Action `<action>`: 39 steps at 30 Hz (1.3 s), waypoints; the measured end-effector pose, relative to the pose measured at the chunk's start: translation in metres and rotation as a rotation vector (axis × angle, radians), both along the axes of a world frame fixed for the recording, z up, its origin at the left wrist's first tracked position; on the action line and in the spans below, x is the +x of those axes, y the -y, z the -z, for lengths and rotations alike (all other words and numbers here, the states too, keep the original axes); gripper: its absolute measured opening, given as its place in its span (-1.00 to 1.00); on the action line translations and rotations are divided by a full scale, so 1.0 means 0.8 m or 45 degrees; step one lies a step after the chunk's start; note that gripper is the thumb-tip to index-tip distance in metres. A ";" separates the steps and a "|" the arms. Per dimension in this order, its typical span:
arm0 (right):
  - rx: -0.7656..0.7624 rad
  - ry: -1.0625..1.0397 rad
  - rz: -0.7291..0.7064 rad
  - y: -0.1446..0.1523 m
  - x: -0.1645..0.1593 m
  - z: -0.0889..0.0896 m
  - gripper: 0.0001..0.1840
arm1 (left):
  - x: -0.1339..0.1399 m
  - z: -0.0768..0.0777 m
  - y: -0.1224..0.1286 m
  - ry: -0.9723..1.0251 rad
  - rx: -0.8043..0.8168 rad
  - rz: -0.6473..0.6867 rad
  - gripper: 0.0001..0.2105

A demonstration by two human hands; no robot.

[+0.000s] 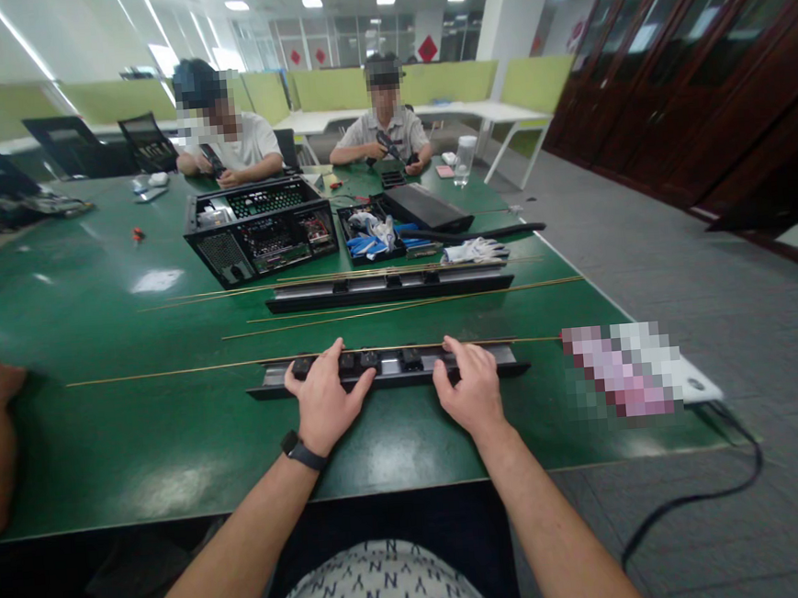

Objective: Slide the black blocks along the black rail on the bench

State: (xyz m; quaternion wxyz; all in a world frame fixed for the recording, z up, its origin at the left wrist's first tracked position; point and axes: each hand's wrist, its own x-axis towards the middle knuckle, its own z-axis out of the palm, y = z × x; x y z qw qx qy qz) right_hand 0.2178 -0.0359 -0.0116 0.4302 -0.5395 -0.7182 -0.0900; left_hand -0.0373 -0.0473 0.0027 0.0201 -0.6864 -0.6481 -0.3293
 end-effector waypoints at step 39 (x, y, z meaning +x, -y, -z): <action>0.001 -0.013 0.008 -0.001 -0.004 -0.001 -0.65 | -0.001 0.001 0.000 -0.015 0.008 -0.002 -0.34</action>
